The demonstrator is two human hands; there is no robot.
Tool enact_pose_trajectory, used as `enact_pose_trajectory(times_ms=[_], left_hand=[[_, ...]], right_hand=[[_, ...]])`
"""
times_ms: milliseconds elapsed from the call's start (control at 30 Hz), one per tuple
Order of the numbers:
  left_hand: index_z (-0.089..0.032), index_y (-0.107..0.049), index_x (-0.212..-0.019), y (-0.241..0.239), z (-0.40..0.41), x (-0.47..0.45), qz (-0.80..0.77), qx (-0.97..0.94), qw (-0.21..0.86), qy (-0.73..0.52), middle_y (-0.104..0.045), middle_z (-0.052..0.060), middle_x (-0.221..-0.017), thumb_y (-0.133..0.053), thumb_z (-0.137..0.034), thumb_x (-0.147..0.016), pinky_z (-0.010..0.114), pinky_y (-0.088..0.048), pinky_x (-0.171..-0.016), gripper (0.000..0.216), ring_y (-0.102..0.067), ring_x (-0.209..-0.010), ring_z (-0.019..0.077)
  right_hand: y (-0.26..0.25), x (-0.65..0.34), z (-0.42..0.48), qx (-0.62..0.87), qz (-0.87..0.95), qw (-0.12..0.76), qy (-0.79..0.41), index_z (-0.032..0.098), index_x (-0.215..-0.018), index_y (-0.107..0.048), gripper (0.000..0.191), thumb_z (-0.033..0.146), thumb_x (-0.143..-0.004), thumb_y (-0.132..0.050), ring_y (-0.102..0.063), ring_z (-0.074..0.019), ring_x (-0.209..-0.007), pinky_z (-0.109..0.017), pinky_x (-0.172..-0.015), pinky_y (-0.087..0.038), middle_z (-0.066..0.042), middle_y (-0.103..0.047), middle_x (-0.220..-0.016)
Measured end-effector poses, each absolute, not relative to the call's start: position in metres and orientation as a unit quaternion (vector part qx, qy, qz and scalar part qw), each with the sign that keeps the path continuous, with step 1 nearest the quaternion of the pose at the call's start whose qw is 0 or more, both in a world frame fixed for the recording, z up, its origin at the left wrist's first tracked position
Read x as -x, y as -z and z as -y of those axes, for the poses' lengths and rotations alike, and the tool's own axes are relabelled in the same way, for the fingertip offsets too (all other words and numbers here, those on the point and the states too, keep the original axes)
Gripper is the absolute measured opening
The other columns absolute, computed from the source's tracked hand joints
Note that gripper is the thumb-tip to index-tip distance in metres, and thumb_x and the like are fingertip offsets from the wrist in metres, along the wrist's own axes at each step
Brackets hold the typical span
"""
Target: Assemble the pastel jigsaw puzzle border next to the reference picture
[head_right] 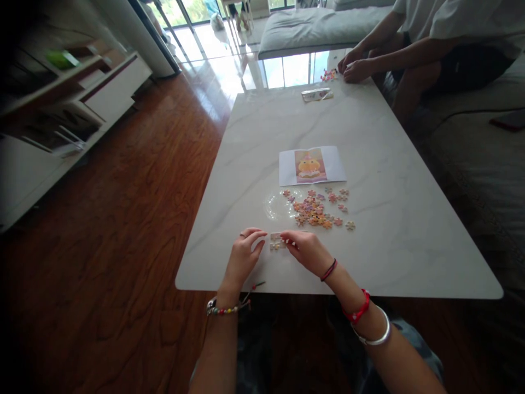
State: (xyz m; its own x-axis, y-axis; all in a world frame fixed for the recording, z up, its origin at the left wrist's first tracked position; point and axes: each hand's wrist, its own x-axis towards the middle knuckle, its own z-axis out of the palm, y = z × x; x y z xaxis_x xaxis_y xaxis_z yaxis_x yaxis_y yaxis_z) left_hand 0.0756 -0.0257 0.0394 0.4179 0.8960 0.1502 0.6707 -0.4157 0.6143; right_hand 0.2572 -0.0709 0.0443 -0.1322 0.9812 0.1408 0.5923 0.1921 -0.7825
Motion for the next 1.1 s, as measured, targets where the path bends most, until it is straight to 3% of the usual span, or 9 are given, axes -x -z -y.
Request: enact_pose_trajectory(times_ms=[167,567,767,1100], left_hand=[[-0.022,-0.059,-0.092,-0.039,0.027,-0.071,-0.479,-0.814,0.241,-0.223,-0.057,0.003,-0.097,-0.049,-0.011,-0.077,0.033,-0.044,-0.084,0.021,-0.051,-0.091,0.0169],[-0.021,-0.058,-0.090,-0.042,0.024,-0.073,-0.465,-0.822,0.264,-0.196,-0.055,0.003,-0.094,-0.054,-0.013,-0.074,0.032,-0.043,-0.083,0.018,-0.048,-0.091,0.0167],[-0.022,-0.058,-0.086,-0.041,0.025,-0.078,-0.483,-0.813,0.274,-0.172,-0.052,0.003,-0.094,-0.064,-0.015,-0.066,0.036,-0.042,-0.084,0.022,-0.047,-0.092,0.0181],[-0.021,-0.060,-0.073,-0.038,0.025,-0.074,-0.459,-0.819,0.300,-0.169,-0.049,0.003,-0.093,-0.060,-0.011,-0.067,0.034,-0.041,-0.084,0.012,-0.045,-0.092,0.0172]], right_hand=[[-0.035,-0.240,0.067,0.568,0.722,0.322,-0.230,0.021,-0.096,-0.058,0.021,0.014,-0.079,-0.047,-0.061,-0.0145,-0.081,-0.029,-0.074,-0.048,-0.005,-0.066,-0.090],[-0.029,-0.235,0.056,0.562,0.757,0.262,-0.206,0.020,-0.093,-0.058,0.020,0.012,-0.079,-0.047,-0.058,-0.0152,-0.083,-0.028,-0.073,-0.046,-0.005,-0.063,-0.087],[-0.027,-0.239,0.056,0.560,0.748,0.265,-0.237,0.021,-0.090,-0.061,0.017,0.016,-0.077,-0.051,-0.056,-0.0111,-0.069,-0.024,-0.066,-0.046,-0.003,-0.061,-0.084],[-0.032,-0.241,0.057,0.598,0.704,0.277,-0.263,0.019,-0.077,-0.062,0.007,0.021,-0.070,-0.060,-0.051,-0.0099,-0.057,-0.021,-0.055,-0.041,0.000,-0.058,-0.067]])
